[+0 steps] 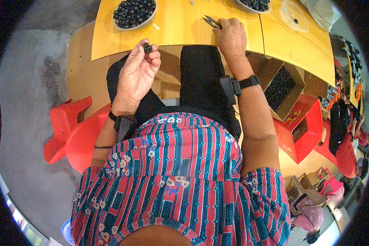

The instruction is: The person trims and assembles black plastic cord lock components by inserting small metal pins into them by hand and using small snips.

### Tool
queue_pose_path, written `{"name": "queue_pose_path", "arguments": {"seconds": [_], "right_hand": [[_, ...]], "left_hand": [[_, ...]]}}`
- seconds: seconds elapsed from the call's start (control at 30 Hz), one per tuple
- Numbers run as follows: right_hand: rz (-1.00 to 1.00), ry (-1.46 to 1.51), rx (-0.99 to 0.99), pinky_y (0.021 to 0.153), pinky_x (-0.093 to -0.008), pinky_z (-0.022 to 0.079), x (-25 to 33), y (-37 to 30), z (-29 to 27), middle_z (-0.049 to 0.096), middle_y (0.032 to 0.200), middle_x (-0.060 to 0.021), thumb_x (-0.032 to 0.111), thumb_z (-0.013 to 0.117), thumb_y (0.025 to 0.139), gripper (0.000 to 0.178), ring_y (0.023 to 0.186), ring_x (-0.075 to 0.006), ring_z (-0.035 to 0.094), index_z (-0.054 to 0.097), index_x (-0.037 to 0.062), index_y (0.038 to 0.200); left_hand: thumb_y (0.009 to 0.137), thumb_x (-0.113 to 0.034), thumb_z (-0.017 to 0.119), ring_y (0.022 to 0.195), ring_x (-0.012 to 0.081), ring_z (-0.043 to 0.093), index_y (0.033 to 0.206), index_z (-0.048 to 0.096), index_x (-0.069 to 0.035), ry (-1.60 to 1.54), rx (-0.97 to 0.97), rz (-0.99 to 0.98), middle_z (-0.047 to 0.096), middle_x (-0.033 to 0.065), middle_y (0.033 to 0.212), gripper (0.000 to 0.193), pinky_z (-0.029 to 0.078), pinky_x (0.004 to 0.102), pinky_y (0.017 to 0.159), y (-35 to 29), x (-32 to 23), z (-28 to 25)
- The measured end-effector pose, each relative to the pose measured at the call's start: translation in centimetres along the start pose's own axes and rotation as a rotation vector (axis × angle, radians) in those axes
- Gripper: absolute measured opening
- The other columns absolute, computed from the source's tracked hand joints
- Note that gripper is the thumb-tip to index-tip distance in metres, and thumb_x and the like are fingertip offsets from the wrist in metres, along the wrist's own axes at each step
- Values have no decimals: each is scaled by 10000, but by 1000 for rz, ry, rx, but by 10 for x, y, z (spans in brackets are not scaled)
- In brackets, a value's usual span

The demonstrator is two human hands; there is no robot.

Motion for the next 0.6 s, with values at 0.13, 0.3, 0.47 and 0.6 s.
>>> {"name": "queue_pose_path", "arguments": {"seconds": [0.13, 0.3, 0.47, 0.6], "right_hand": [[42, -14, 51, 768, -412, 467, -2, -1, 6, 565, 942, -152, 182, 638, 775, 262, 888, -328, 539, 605, 27, 983], [-141, -248, 30, 735, -413, 475, 10, 1, 14, 536, 873, -185, 58, 541, 767, 153, 818, -340, 540, 510, -1, 905], [-208, -222, -45, 706, -414, 482, 12, -2, 11, 536, 864, -188, 27, 513, 762, 162, 783, -343, 547, 498, 1, 921], [-91, 104, -42, 676, -374, 480, 3, -1, 1, 594, 821, -165, 26, 490, 806, 142, 740, -299, 580, 509, 18, 946]], "left_hand": [[948, -171, 487, 851, 140, 520, 1184, 475, -1, -2, -29, -20, 529, 85, 963, 291, 463, 253, 777, -4, 1, 4], [947, -156, 488, 853, 135, 513, 1235, 448, 7, -20, -19, -39, 511, 91, 998, 333, 461, 240, 769, -3, 4, 4], [952, -143, 473, 849, 138, 513, 1210, 455, 14, 7, -50, -14, 516, 100, 1004, 302, 465, 243, 769, -8, 3, -3], [952, -121, 462, 865, 165, 529, 1169, 477, 4, -26, -75, -2, 524, 138, 1020, 251, 480, 242, 758, -8, 3, -10]]}}
Point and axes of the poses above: each hand's wrist, its own y-axis towards the middle knuckle, its own z-axis out of the palm, x = y × z, the point moved 9 cm from there along y, towards the middle knuckle
